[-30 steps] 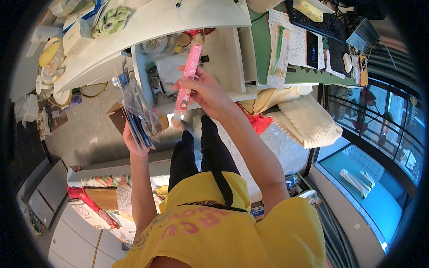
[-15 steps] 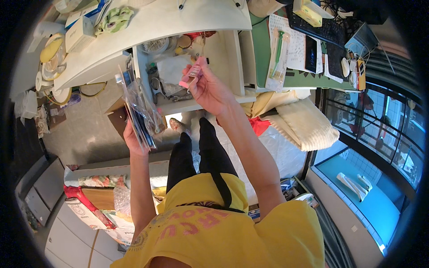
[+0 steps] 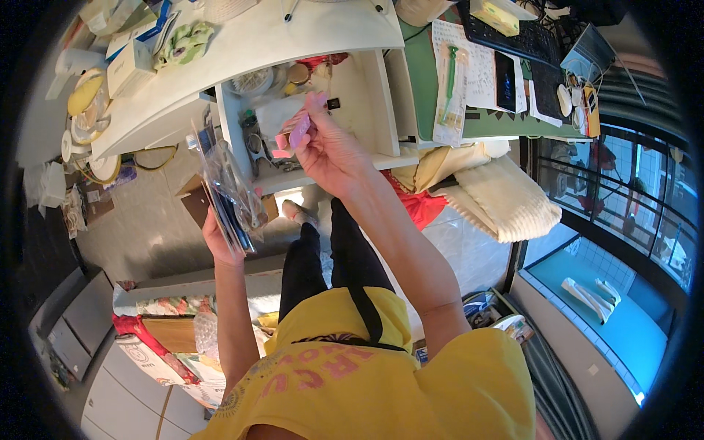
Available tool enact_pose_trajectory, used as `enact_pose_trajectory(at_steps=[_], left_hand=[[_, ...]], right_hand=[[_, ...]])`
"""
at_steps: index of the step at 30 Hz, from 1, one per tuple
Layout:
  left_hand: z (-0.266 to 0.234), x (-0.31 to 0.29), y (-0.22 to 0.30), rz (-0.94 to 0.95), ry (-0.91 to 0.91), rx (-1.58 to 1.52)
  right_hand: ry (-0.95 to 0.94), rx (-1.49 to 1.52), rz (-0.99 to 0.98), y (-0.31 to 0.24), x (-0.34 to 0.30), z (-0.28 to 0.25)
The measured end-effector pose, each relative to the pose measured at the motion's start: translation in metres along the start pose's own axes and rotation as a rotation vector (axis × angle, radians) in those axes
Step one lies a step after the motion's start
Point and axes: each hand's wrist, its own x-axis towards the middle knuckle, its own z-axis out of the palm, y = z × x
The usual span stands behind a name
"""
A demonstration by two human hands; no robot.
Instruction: The person opens a drawer and sorts various small items, including a pink tube, a plastic bag, a small pouch, and a glass jar, into a cardboard box. They handle each item individually, inspecting them before placing them in the box.
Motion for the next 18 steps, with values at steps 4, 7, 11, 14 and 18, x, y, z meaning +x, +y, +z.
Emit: enact_pose_trajectory(at_steps=[4,7,11,14,18], left_hand=[[0.005,-0.002,-0.003,0.009,-0.066,-0.028],[0.008,-0.002,-0.004,0.000,-0.095,-0.032],[0.004,0.000,-0.005,-0.010,-0.120,-0.043],[0.002,0.002,-0.005,0.000,-0.122,-0.057],[0.013,0.009,-0.011,0.002,-0.190,-0.130]], right_hand=[[0.038,-0.118,-0.082,0.003,-0.004,0.004],[0.058,-0.224,-0.103,0.003,-0.008,0.006],[0.086,-0.189,-0.130,0.002,-0.011,0.003],[-0.080,-0.207,-0.088,-0.003,-0.010,-0.008],[0.092,-0.440,-0.123,-0.018,-0.018,-0.028]])
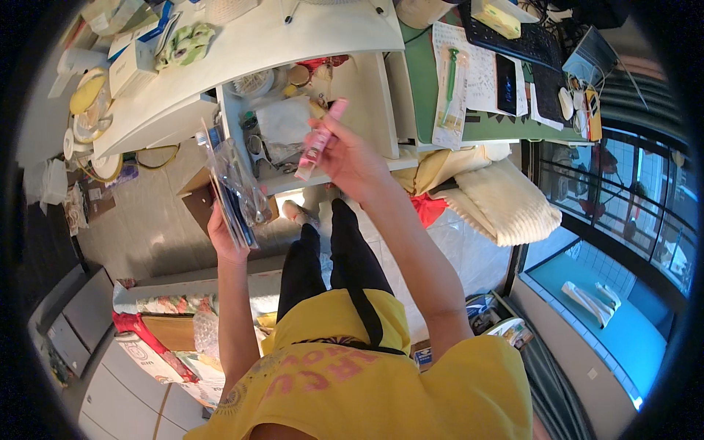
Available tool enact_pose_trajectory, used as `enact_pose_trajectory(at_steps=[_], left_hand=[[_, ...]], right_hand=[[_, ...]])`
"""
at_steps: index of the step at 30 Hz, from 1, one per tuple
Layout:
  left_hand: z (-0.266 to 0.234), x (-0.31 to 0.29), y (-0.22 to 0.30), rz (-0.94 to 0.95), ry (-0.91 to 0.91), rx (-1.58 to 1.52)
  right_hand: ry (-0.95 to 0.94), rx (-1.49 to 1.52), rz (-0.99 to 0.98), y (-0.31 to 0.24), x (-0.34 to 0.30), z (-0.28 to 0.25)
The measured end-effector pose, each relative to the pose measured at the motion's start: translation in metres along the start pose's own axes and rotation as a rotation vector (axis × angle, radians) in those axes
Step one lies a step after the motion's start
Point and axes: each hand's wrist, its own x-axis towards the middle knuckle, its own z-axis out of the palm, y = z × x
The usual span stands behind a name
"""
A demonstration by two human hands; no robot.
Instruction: The person opens a drawer and sorts various small items, including a pink tube, a plastic bag, a small pouch, and a glass jar, into a cardboard box. They handle each item individually, inspecting them before placing them in the box.
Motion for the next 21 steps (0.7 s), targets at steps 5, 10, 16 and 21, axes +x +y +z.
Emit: enact_pose_trajectory(at_steps=[5,10,16,21], left_hand=[[-0.033,-0.006,0.013,0.113,0.231,0.136],[-0.007,0.008,0.007,0.020,0.123,0.107],[-0.024,0.043,0.006,-0.230,0.414,0.296],[-0.008,0.104,-0.045,-0.291,0.380,0.349]], right_hand=[[0.095,-0.218,-0.043,-0.013,-0.010,-0.005],[0.151,-0.219,-0.060,-0.018,-0.006,-0.010],[0.240,-0.350,-0.129,-0.029,-0.025,-0.029],[0.302,-0.411,-0.184,-0.050,-0.053,-0.059]])
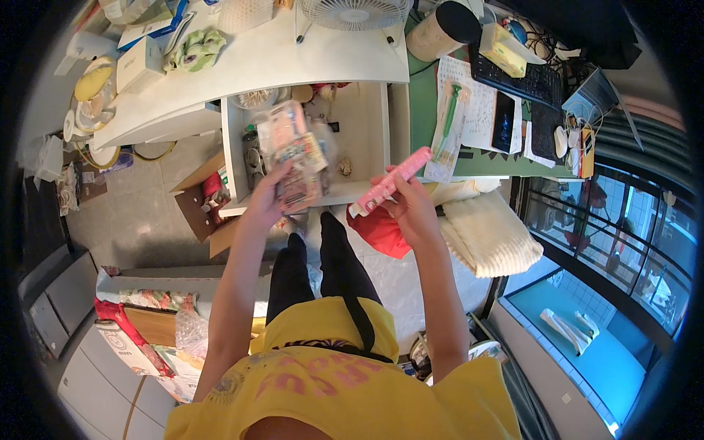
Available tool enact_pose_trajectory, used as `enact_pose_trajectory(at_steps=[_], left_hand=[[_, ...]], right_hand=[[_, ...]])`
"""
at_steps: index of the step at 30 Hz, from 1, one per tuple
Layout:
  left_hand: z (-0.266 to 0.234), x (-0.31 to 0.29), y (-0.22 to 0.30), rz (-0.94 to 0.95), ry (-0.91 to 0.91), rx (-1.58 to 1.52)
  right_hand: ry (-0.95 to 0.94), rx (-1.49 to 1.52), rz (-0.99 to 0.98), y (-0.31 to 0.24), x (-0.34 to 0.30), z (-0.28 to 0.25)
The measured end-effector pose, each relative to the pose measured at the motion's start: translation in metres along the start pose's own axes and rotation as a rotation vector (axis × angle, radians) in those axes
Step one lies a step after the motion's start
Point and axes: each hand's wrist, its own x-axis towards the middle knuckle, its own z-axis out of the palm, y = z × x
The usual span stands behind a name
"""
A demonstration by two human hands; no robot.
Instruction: The person opens a drawer and sorts various small items, including a pink tube, a plastic bag, a small pouch, and a glass jar, into a cardboard box. They handle each item individually, inspecting them before placing them in the box.
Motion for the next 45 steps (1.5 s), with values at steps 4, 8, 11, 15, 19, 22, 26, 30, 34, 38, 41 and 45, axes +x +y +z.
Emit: enact_pose_trajectory(at_steps=[4,8,11,15,19,22,26,30,34,38,41,45], left_hand=[[0.019,0.065,-0.030,-0.068,-0.028,0.013],[0.019,0.131,-0.049,0.017,0.073,0.152],[0.014,0.158,-0.060,0.212,0.176,0.372],[0.001,0.178,-0.065,0.183,0.197,0.720],[-0.040,0.211,-0.069,0.192,0.157,0.810],[-0.040,0.219,-0.067,0.326,0.333,1.149],[0.009,0.182,-0.057,0.379,0.522,1.453],[0.057,0.099,-0.034,0.347,0.166,0.987],[0.116,-0.024,0.006,0.243,-0.228,0.300],[0.113,-0.078,0.059,0.604,-0.196,0.286],[0.112,-0.108,0.099,0.872,-0.134,0.158],[0.109,-0.145,0.131,1.025,0.015,-0.009]], right_hand=[[0.014,0.044,0.013,-0.005,0.000,-0.019],[-0.004,0.072,0.003,-0.008,-0.004,-0.016],[-0.039,0.090,0.004,-0.008,-0.010,-0.016],[-0.045,0.113,0.029,0.001,-0.009,-0.021],[-0.077,0.137,0.064,0.000,-0.005,-0.002],[-0.090,0.144,0.067,-0.001,-0.002,0.005],[-0.076,0.166,0.046,-0.003,0.000,0.013],[-0.175,0.115,0.047,-0.005,-0.003,0.035],[-0.323,0.049,0.091,0.003,-0.014,0.088],[-0.521,0.042,0.075,-0.008,-0.041,0.146],[-0.555,0.019,-0.026,-0.014,-0.064,0.178],[-0.638,-0.078,-0.327,-0.005,-0.102,0.208]])
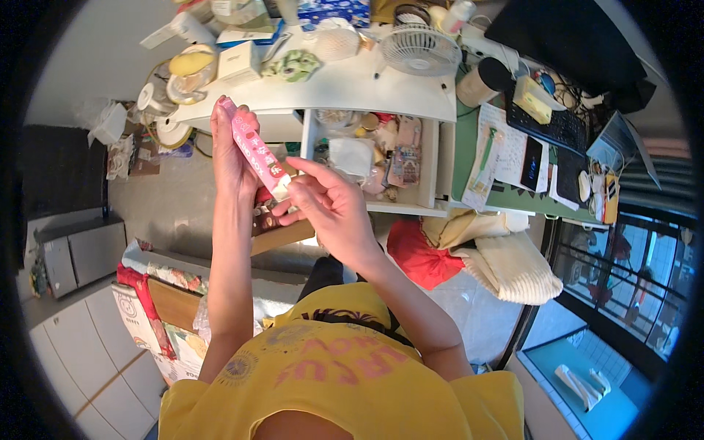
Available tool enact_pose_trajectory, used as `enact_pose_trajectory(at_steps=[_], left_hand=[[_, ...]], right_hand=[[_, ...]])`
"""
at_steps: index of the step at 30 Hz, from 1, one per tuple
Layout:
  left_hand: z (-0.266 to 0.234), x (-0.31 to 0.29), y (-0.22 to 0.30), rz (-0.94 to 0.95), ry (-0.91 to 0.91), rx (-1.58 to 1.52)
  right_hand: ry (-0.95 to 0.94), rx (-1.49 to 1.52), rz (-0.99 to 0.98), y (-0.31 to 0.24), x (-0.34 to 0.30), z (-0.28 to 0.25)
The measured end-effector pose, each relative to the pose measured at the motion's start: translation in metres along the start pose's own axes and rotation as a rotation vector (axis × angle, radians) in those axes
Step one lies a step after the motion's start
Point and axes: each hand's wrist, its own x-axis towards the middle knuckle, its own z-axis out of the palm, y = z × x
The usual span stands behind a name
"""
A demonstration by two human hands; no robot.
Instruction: The person opens a drawer and sorts various small items, including a pink tube, a plastic bag, a small pouch, and a glass jar, into a cardboard box. They handle each item individually, inspecting them before placing them in the box.
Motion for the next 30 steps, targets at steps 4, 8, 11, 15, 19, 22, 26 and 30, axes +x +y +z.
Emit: enact_pose_trajectory(at_steps=[4,8,11,15,19,22,26,30], left_hand=[[-0.010,0.000,0.027,0.062,-0.001,-0.065],[-0.009,0.004,0.050,-0.066,0.214,-0.135],[-0.010,0.005,0.059,-0.262,0.082,-0.089],[-0.015,0.004,0.071,-0.400,-0.115,-0.329],[0.003,0.002,0.069,-0.179,0.182,-0.239],[-0.002,0.007,0.073,-0.081,0.243,-0.106],[-0.007,-0.002,0.072,0.049,0.145,0.034],[0.002,-0.010,0.080,0.111,0.156,0.020]], right_hand=[[-0.008,-0.216,-0.191,0.004,0.004,0.043],[0.061,-0.598,-0.503,0.001,0.002,0.076],[0.110,-0.810,-0.822,-0.001,0.005,0.088],[0.144,-0.858,-1.009,-0.005,0.011,0.102],[0.248,-0.985,-1.025,0.001,0.012,0.105],[0.324,-0.978,-0.937,-0.004,0.008,0.114],[0.372,-0.999,-0.815,-0.012,0.005,0.129],[0.365,-0.956,-1.003,-0.007,0.010,0.129]])
